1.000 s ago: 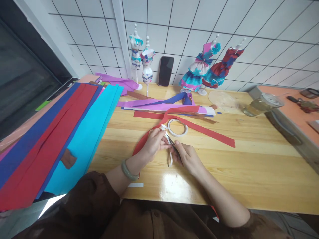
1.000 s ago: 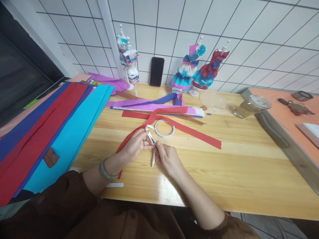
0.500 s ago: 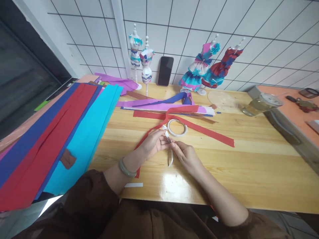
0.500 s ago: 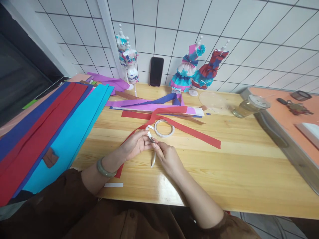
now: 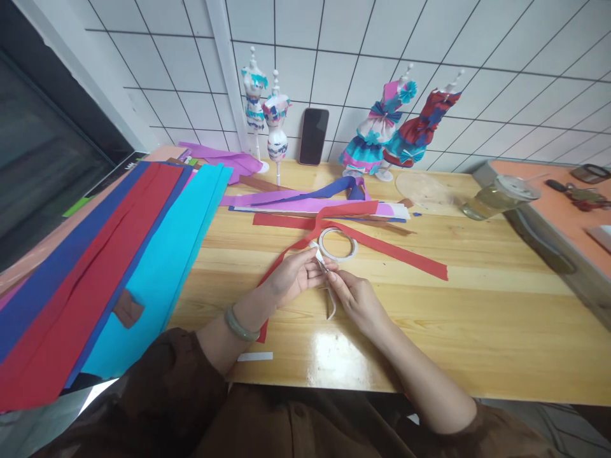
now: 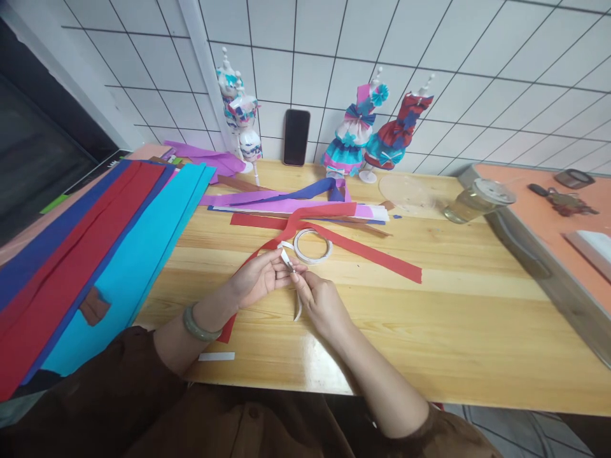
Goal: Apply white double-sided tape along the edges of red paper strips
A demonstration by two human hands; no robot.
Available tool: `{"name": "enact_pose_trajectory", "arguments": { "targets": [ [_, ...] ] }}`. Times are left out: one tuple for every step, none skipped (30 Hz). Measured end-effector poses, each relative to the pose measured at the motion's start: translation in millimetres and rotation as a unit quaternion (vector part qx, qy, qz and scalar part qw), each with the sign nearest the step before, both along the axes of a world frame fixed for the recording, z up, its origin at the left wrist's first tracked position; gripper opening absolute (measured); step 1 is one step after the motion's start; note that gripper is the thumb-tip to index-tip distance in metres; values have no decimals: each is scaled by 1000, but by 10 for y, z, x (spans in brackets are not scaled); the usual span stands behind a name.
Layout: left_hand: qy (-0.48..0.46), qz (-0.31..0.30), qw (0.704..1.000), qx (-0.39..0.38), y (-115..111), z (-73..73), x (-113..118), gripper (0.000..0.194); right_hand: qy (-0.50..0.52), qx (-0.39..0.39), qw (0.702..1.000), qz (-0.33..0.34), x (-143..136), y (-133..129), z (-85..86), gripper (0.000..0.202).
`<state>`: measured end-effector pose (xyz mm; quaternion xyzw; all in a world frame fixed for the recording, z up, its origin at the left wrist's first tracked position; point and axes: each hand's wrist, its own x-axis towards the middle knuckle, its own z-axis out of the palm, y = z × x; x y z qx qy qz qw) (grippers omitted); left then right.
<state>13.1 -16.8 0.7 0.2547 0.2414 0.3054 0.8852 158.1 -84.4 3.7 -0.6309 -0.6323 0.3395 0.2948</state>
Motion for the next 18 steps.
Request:
{"name": "enact_pose_trajectory", "arguments": {
  "targets": [
    [2, -4, 1000, -1, 1, -1, 0, 28, 9, -2, 1000, 0, -2, 0, 0, 39],
    [4, -7, 1000, -2, 3, -1, 0, 29, 19, -6, 1000, 1, -5, -1, 1, 40],
    [6, -10, 1000, -4, 4, 1, 0, 30, 28, -9, 1000, 2, -9, -1, 3, 41],
    [6, -11, 1000, -5, 5, 4, 2, 29, 36, -12, 999, 2, -12, 0, 6, 42],
    [5, -10, 1000, -8, 4, 9, 4, 28, 41, -14, 999, 2, -16, 0, 8, 43],
    [4, -9, 1000, -11, 3, 14, 7, 26, 44, -16, 999, 1, -19, 0, 11, 43],
    [3, -7, 1000, -15, 1, 21, 11, 25, 45, -18, 999, -1, -23, 0, 13, 44],
    [3, -5, 1000, -20, -3, 28, 15, 24, 43, -18, 999, -4, -27, -1, 14, 44],
    [4, -4, 1000, -25, -6, 34, 18, 23, 39, -19, 999, -8, -30, -1, 14, 45],
    [5, -3, 1000, -29, -10, 38, 21, 23, 35, -19, 999, -11, -33, -2, 14, 45],
    [6, -4, 999, -31, -14, 41, 24, 23, 31, -20, 999, -13, -36, -2, 12, 45],
    [7, -6, 999, -32, -17, 41, 26, 23, 30, -20, 999, -16, -39, -3, 11, 45],
    [6, -8, 999, -31, -19, 39, 28, 24, 29, -21, 999, -18, -42, -2, 8, 45],
    [4, -10, 1000, -30, -21, 35, 30, 24, 31, -21, 999, -19, -44, -2, 6, 45],
    [2, -12, 1000, -28, -22, 31, 32, 24, 34, -21, 999, -21, -47, 0, 4, 46],
    [0, -12, 1000, -27, -24, 26, 35, 24, 36, -21, 999, -22, -50, 2, 2, 46],
    [-2, -12, 1000, -27, -25, 21, 38, 24, 37, -20, 999, -24, -53, 5, 2, 46],
    [-3, -11, 1000, -27, -26, 18, 42, 23, 38, -19, 999, -26, -57, 8, 2, 46]
  ]
}}
